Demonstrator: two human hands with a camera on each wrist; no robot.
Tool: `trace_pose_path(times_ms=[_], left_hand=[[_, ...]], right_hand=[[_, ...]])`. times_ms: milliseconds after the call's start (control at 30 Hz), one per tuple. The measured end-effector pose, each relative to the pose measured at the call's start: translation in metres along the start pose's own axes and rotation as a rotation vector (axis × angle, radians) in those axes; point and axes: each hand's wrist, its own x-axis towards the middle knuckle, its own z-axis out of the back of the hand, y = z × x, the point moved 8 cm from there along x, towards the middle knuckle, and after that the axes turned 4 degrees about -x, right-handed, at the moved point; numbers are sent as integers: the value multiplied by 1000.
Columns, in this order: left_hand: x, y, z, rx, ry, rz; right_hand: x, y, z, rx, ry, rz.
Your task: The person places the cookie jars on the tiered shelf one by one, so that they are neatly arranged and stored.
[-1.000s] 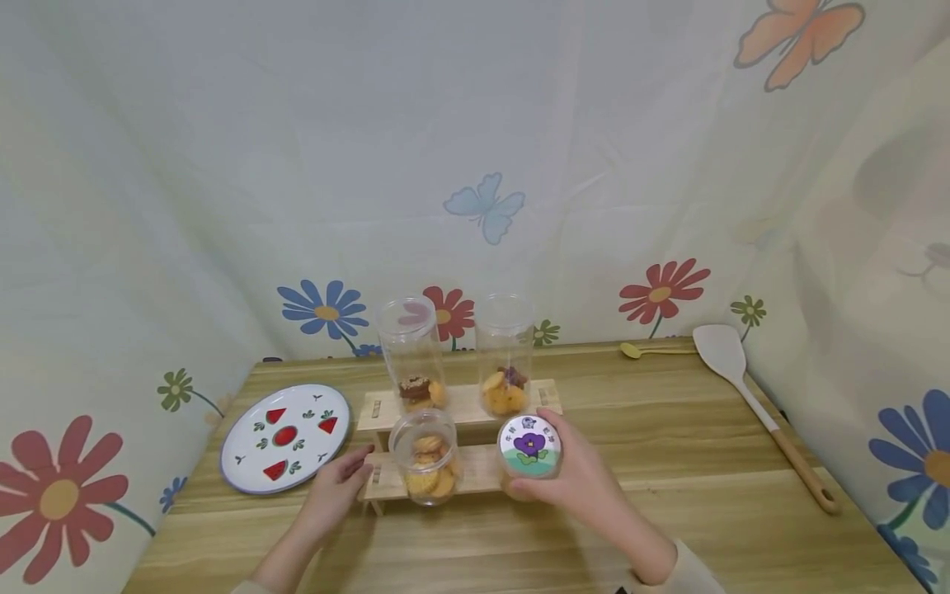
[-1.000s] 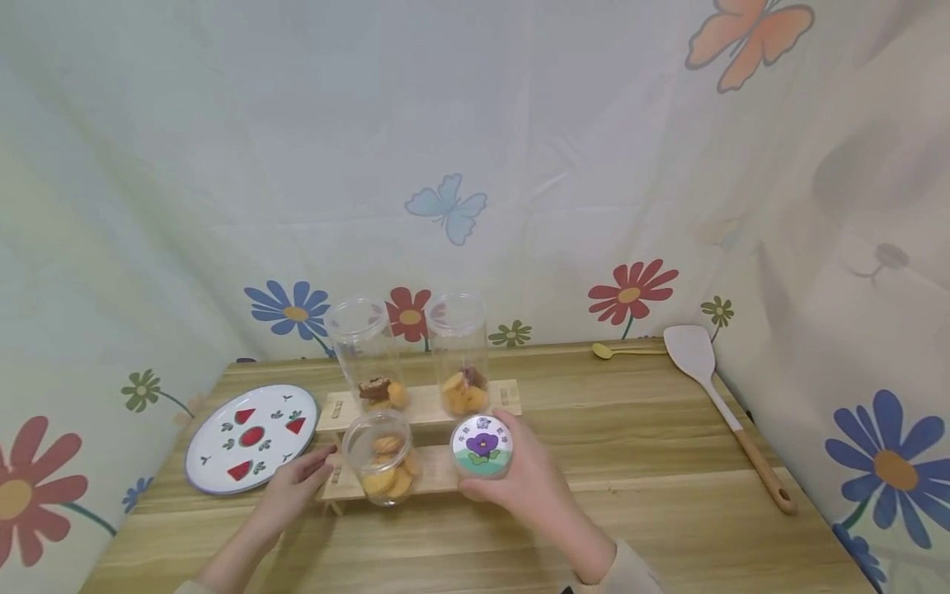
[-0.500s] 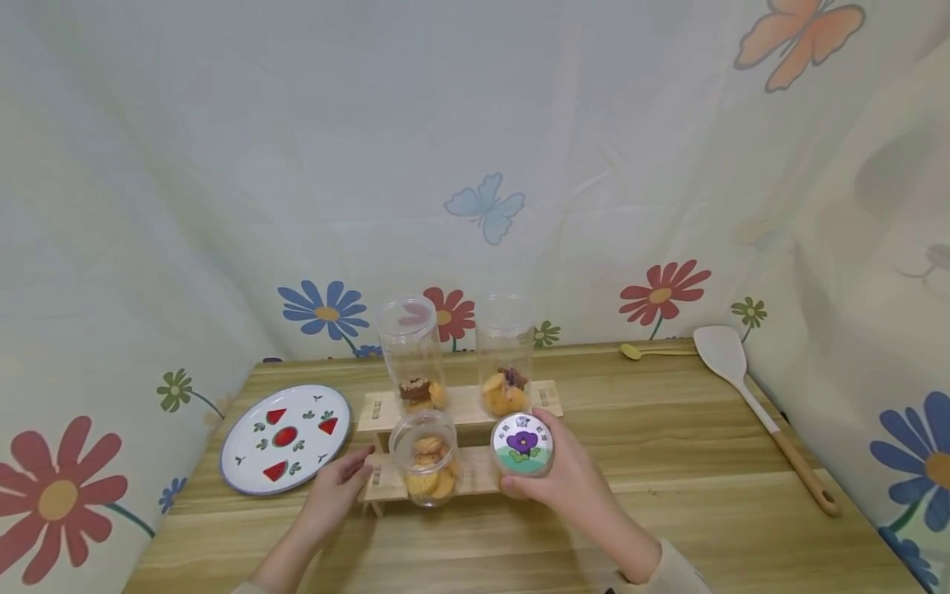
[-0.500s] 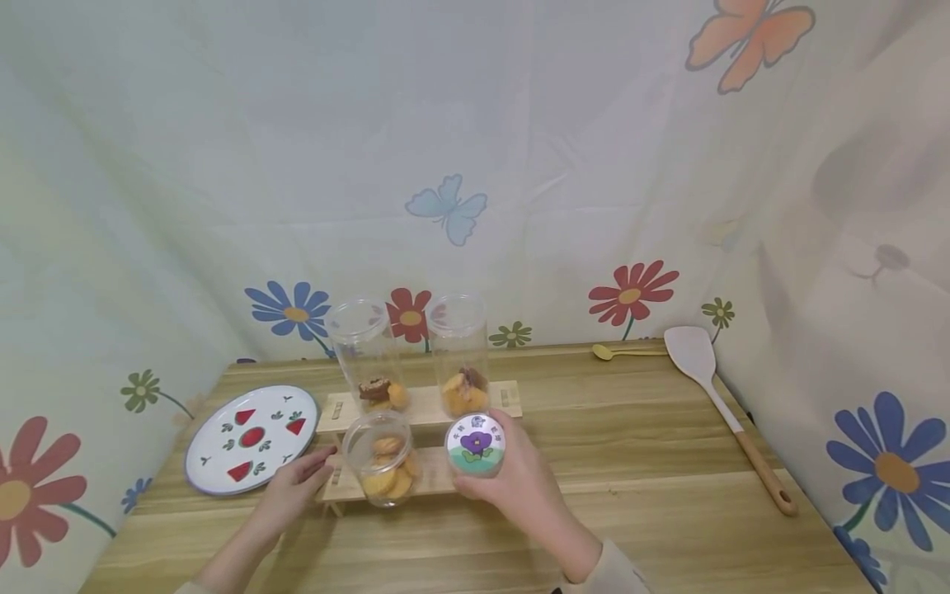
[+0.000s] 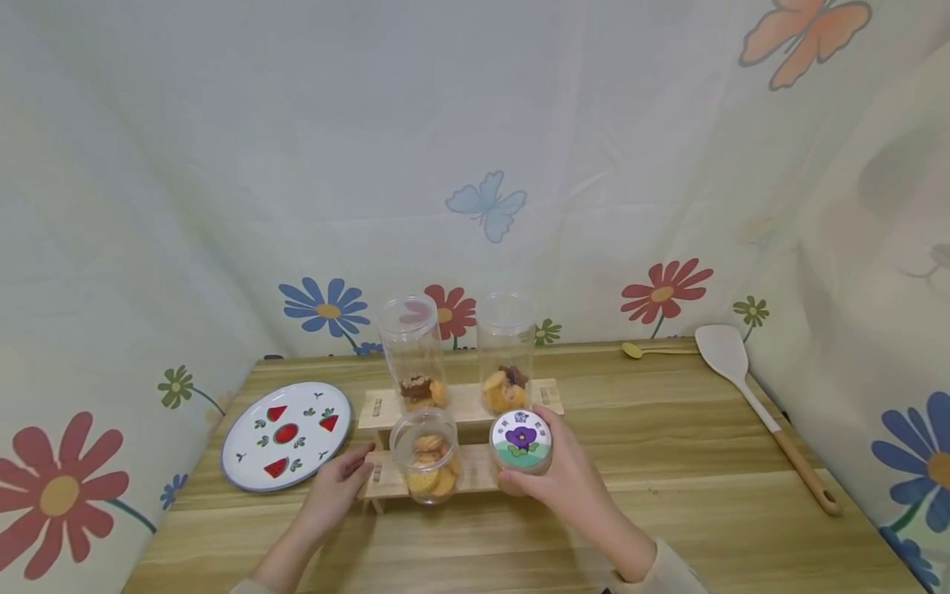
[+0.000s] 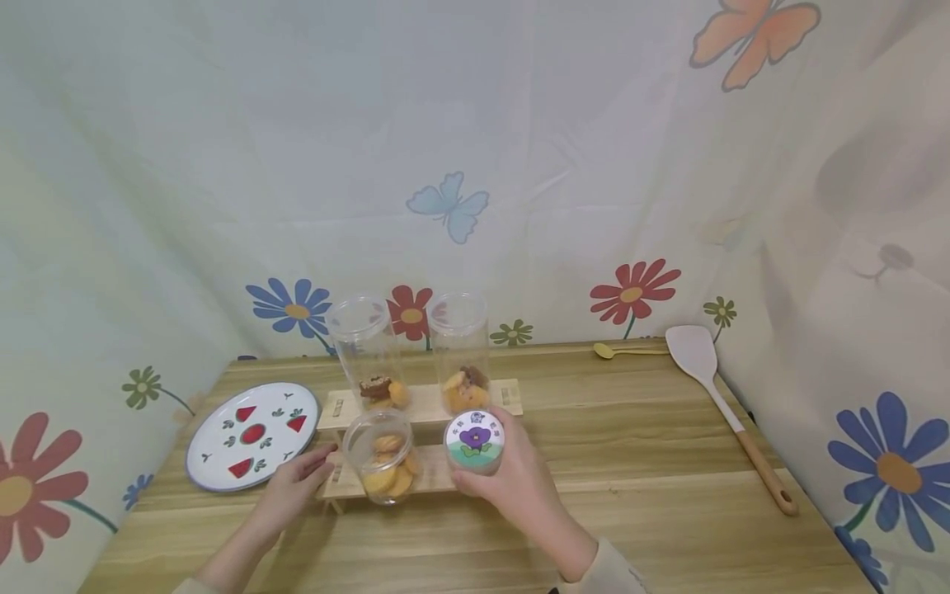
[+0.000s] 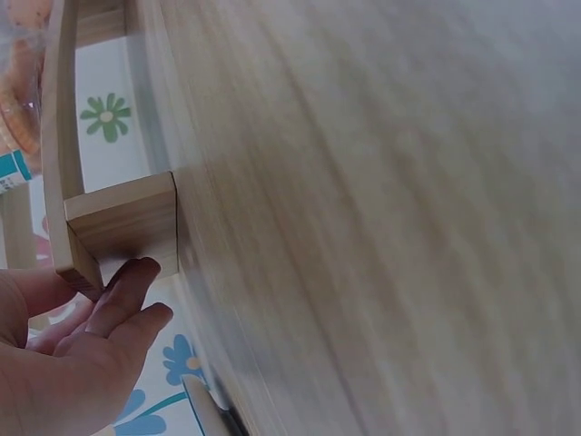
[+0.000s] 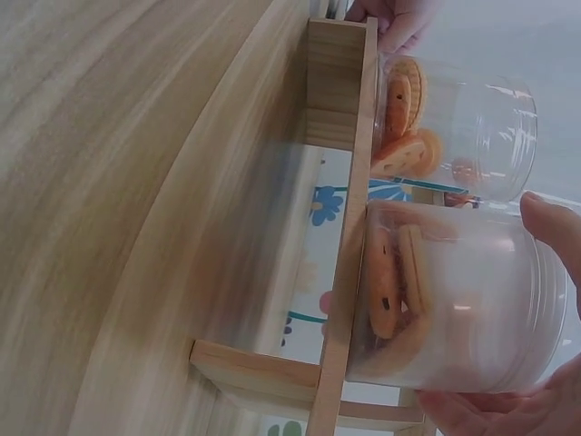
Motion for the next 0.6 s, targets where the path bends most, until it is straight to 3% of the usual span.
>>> trace_pose_path(times_ms=[233, 367, 500, 600], left_hand=[[0, -2, 5, 39, -1, -24], [-1, 0, 11, 62, -11, 8], [-3, 4, 20, 53, -17, 50], [-7, 0, 30, 122, -24, 18]], right_hand=[[1, 2, 0, 20, 30, -3], [-1, 2, 4, 32, 53, -3], [-4, 3, 14, 45, 63, 10], [-6, 1, 26, 26, 70, 0]])
